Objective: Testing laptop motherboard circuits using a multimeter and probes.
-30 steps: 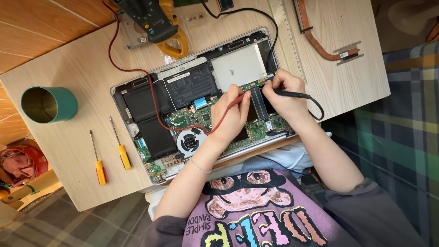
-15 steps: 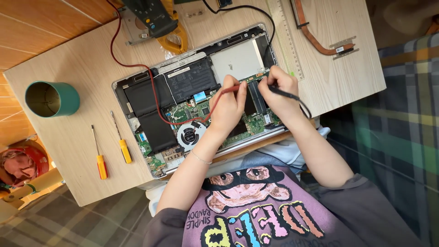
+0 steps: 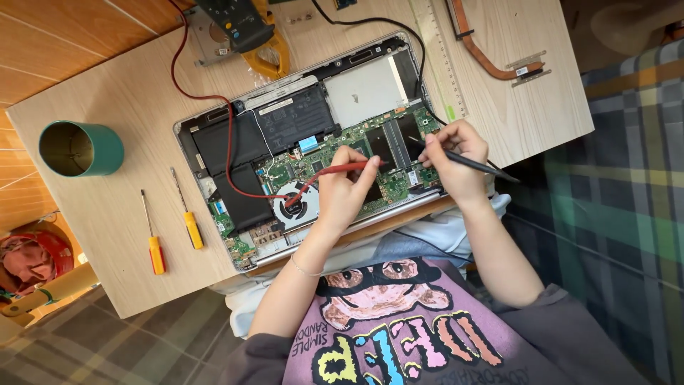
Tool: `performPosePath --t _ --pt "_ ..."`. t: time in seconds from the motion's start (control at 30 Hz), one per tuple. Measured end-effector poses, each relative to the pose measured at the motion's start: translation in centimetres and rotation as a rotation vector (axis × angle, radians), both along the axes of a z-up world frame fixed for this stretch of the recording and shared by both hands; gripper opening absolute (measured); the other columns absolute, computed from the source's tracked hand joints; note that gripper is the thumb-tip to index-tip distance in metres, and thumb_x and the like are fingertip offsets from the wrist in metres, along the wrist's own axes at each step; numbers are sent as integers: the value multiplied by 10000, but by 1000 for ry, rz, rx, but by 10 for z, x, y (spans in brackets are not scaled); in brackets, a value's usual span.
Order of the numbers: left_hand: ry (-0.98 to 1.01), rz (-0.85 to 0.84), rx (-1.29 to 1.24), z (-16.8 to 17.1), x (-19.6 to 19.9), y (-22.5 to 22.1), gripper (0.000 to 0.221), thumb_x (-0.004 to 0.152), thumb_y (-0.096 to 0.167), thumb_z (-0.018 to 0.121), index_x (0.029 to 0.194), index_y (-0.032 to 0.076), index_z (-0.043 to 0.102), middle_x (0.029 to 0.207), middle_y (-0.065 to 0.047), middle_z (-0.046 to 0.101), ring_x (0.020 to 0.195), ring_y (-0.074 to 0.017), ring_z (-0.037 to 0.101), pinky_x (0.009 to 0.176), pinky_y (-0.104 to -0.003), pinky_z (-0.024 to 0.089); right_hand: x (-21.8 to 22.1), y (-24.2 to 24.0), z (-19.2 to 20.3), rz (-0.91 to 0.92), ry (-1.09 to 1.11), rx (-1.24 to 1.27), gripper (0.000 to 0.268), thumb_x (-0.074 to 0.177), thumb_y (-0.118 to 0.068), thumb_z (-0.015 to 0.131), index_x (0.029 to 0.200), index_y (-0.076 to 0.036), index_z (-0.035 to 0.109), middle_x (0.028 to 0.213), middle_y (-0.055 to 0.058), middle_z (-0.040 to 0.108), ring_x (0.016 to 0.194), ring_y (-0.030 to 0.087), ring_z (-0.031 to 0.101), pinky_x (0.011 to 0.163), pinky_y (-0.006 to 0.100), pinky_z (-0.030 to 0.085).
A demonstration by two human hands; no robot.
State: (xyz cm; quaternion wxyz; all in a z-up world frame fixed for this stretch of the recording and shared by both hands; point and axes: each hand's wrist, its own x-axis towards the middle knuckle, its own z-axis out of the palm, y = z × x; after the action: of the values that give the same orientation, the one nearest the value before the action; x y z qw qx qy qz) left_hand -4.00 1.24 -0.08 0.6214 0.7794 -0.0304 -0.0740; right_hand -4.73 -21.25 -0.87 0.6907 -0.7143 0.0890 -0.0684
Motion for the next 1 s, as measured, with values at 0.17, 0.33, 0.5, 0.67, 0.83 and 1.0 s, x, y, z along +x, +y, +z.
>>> performPosePath --t 0.17,0.33,0.5,0.67,0.83,1.0 --pt "-21 26 27 5 -1 -3 237 990 219 737 929 21 623 714 -81 706 611 -111 617 551 -254 466 -6 2 -9 -7 36 -71 194 1023 -18 699 911 -13 541 796 77 688 680 97 690 601 224 557" --pt "-92 49 -61 2 -3 -8 218 1018 215 690 967 25 597 773 -63 740 695 -102 731 617 -251 556 -8 4 -10 -30 22 -116 222 1025 -17 710 873 -4 549 754 80 687 649 96 682 601 223 549" --pt "-134 20 20 0 -3 -11 203 1004 178 710 933 23 601 731 -82 703 632 -148 677 579 -273 509 -7 7 -2 -51 16 -86 193 1028 -15 702 915 -2 546 803 85 688 679 107 696 605 230 562" --pt "-159 -2 34 4 0 -11 200 1001 167 716 918 24 603 729 -85 679 607 -154 651 563 -281 496 -5 3 -7 -57 8 -15 187 1018 -16 689 946 -23 517 857 80 686 700 110 700 616 233 572" --pt "-147 -22 20 8 1 -11 175 1005 161 709 936 28 618 754 -83 697 626 -153 679 571 -277 509 -10 -1 -16 -49 7 -41 204 1043 -25 690 930 -18 520 820 77 663 701 116 696 624 241 574" --pt "-166 -50 37 10 2 -11 151 1008 162 708 965 39 631 786 -85 714 667 -176 712 599 -285 530 -13 -4 -19 -72 11 -18 220 1063 -65 693 931 -25 522 780 67 654 660 102 663 602 225 541"
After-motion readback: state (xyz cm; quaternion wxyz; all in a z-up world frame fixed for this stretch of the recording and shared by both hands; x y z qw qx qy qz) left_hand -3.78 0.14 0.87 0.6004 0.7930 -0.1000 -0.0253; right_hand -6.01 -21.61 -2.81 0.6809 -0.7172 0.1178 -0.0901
